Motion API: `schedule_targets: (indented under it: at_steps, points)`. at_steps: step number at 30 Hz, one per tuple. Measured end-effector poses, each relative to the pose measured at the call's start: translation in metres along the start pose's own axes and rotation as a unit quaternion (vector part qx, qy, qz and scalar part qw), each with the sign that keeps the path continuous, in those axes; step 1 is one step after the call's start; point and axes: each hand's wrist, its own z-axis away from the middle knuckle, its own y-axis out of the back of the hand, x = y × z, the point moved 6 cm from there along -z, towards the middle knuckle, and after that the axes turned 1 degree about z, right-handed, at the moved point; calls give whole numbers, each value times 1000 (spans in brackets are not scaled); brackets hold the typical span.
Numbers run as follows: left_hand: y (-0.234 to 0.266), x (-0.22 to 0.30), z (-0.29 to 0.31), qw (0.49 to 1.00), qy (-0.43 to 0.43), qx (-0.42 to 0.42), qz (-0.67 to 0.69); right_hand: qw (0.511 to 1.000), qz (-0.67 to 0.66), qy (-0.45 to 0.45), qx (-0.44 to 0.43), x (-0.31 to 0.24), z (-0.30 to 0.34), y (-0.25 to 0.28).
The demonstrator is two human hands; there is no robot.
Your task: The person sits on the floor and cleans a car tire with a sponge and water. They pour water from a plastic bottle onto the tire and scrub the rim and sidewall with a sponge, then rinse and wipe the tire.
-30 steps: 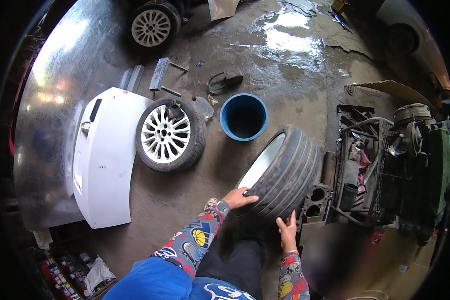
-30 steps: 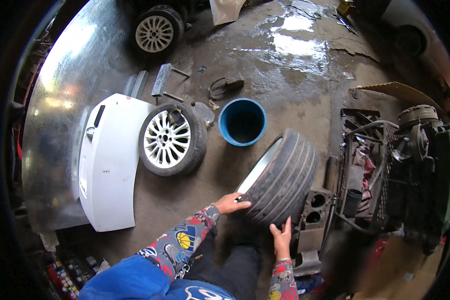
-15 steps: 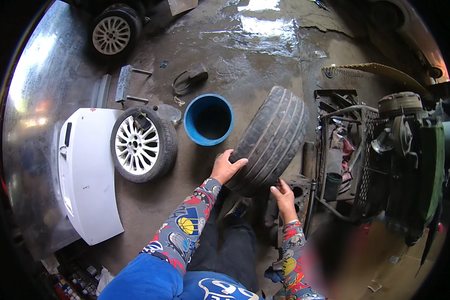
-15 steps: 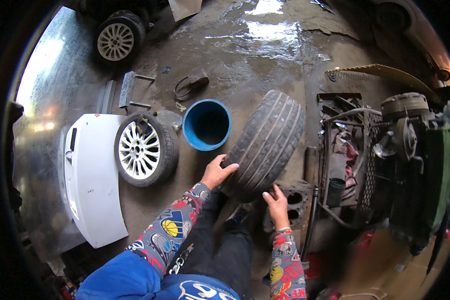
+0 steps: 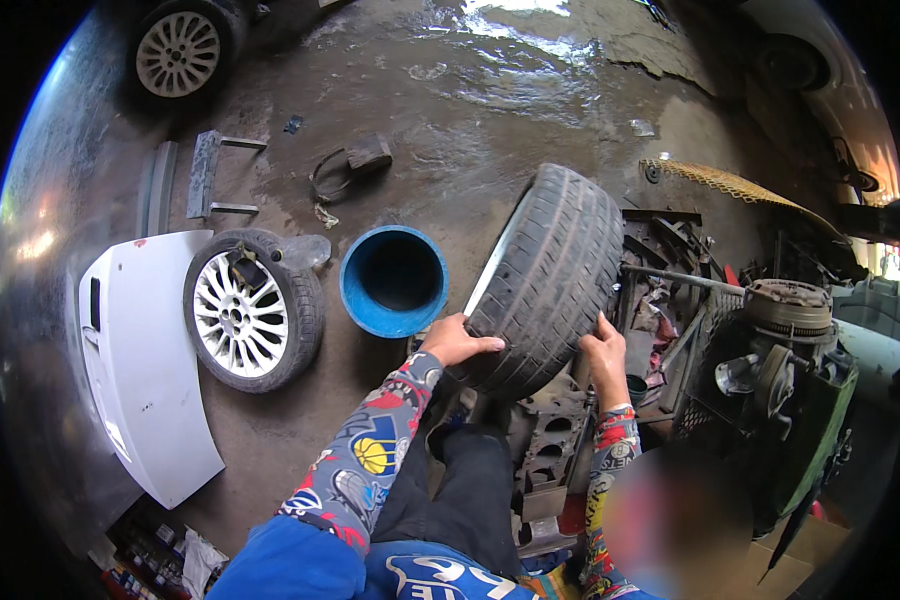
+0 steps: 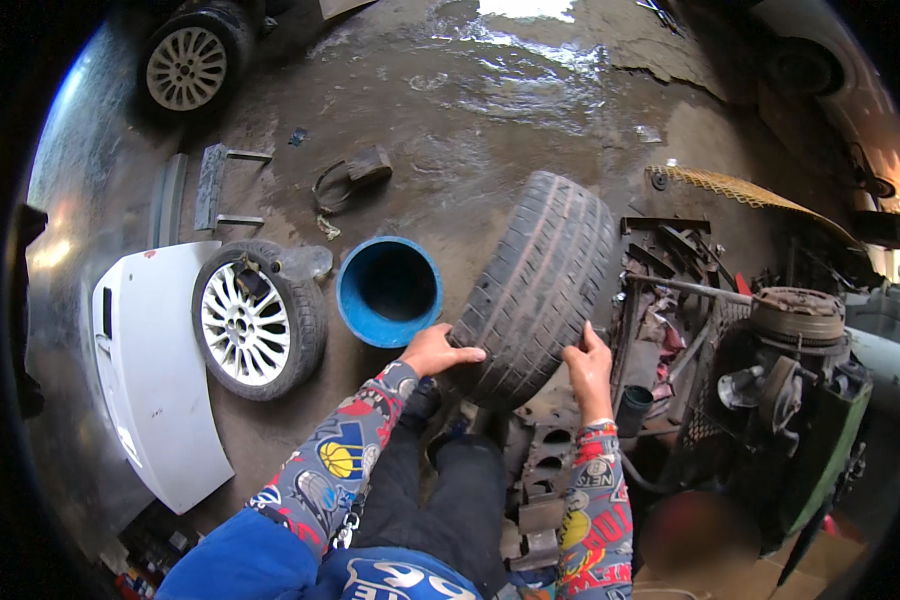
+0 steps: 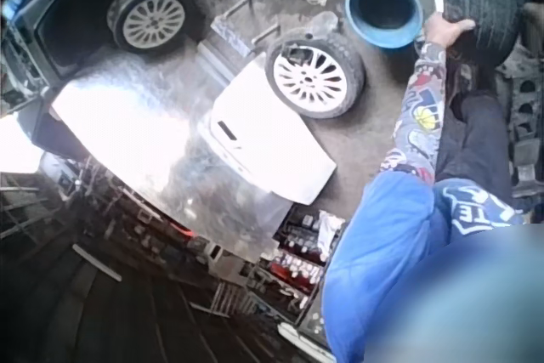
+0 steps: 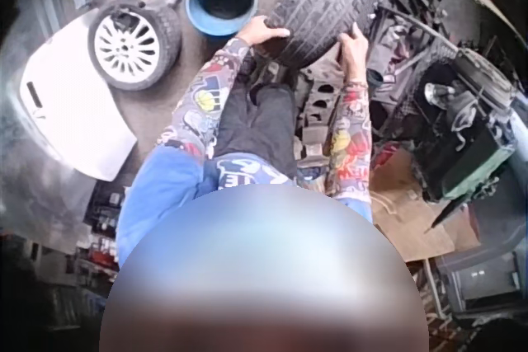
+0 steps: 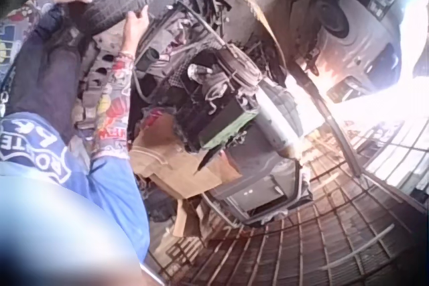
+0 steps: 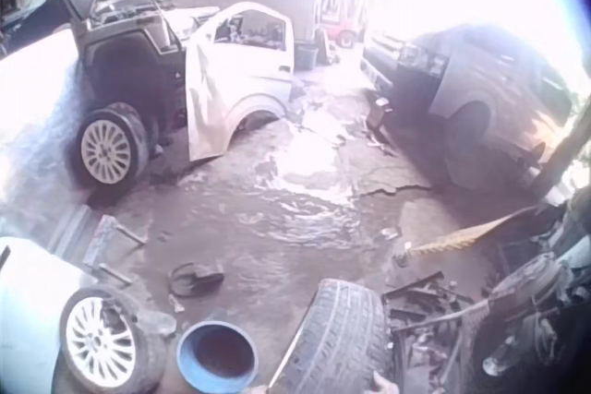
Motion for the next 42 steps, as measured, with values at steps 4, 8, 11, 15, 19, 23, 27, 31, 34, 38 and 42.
schedule_targets:
  at_steps: [4, 8, 11, 15, 19, 23, 27, 31, 34, 38, 42]
  points:
    - [37, 10, 8, 990, 66, 80, 92, 987, 138, 84, -20, -66, -50, -28]
    - [63, 15, -15, 952, 144, 0, 270, 985, -80, 117, -96, -123, -78, -59]
    - [97, 18, -44, 938, 185, 87, 280, 960, -156, 184, -145, -133, -55, -74]
    - [139, 38, -86, 875, 212, 43, 432, 986, 115, 120, -7, -78, -56, -56]
    - [189, 50, -104, 830, 183, 84, 520, 973, 199, 113, -42, -40, -115, -23]
    - [203, 56, -102, 768, 109, 157, 611, 962, 184, 188, -77, -74, -174, -20]
    - [152, 83, -102, 830, 156, 143, 516, 958, 156, 233, -57, -145, -230, -24]
    - [72, 140, -122, 846, 163, 147, 485, 947, 168, 262, -85, -219, -273, -29]
    - [48, 173, -146, 801, 162, 221, 532, 936, 194, 258, -142, -267, -295, -46]
    - [84, 179, -165, 786, 218, 295, 497, 929, 177, 285, -158, -313, -302, -69]
    - [173, 174, -165, 855, 199, 336, 343, 902, 186, 361, -146, -361, -304, -98]
